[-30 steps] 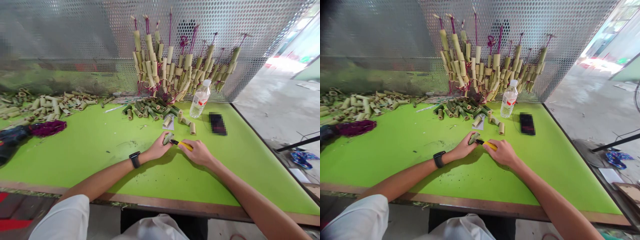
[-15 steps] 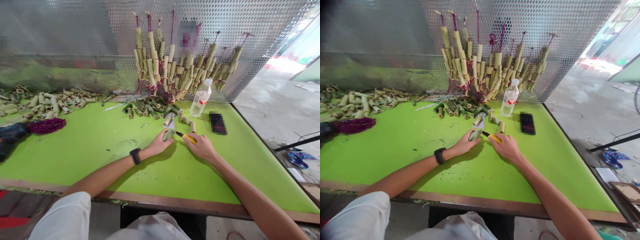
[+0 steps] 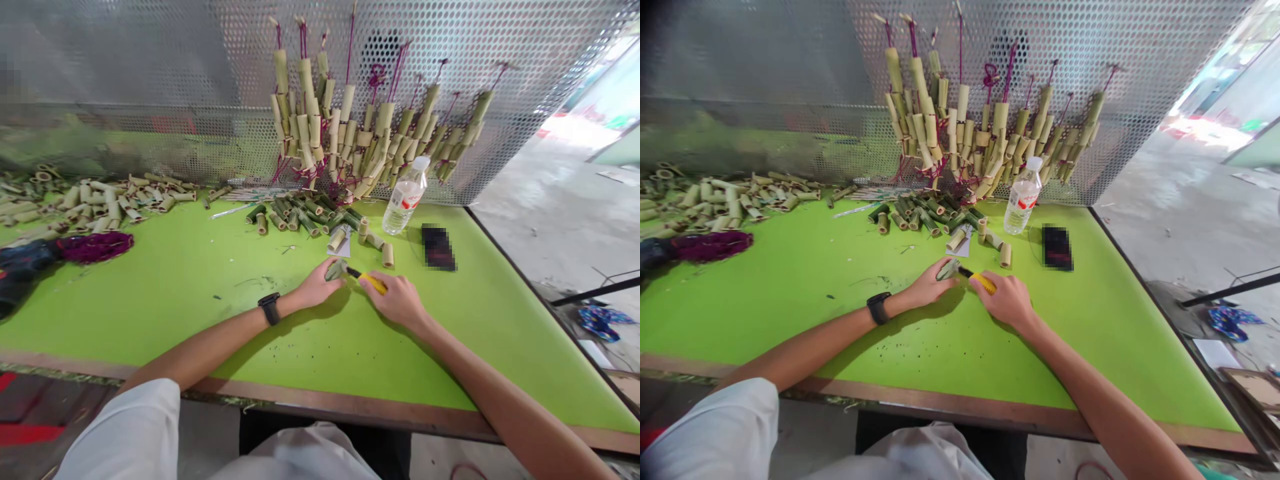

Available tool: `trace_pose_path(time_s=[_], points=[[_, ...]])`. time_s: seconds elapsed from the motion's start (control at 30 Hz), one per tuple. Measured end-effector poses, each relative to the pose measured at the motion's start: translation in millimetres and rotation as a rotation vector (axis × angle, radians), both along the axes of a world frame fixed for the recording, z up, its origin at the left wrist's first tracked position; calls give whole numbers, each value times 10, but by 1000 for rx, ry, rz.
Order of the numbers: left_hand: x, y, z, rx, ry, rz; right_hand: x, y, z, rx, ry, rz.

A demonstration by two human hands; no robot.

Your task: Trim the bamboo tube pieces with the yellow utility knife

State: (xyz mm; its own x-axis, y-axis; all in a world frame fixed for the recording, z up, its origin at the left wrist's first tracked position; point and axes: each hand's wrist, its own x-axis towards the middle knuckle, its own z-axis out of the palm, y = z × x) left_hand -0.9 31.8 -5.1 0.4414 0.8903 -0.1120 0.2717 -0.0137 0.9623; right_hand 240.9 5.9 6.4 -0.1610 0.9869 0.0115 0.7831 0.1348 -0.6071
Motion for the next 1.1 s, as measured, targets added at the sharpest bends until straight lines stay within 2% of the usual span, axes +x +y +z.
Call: trace_pose_path(time_s=[0.07,0.17,0.27,0.4,0.47,0.7,0.9,1.1], points=[[-1,-31,29,72,22,-59,83,67,22,8,-47,-142],[22,-50,58,160,35,-12,169,102,68,110,-76,-244],[43,-12,41,82,30,98,116,40,72,135,-48,-169],[45,29,-2,103,-17,111,-44,-75,11,66,-10,20],[40,27,-17,139,-29,107,-86,-102,-17,45,1,61],[0,20,-67,27,-32,55,-90,-104,-38,17,14,68],[13,39,-82,200,-41,56,-105,-107,-48,38,1,67],[28,30,-50,198,-29,45,-149,-137,-68,72,-3,72]])
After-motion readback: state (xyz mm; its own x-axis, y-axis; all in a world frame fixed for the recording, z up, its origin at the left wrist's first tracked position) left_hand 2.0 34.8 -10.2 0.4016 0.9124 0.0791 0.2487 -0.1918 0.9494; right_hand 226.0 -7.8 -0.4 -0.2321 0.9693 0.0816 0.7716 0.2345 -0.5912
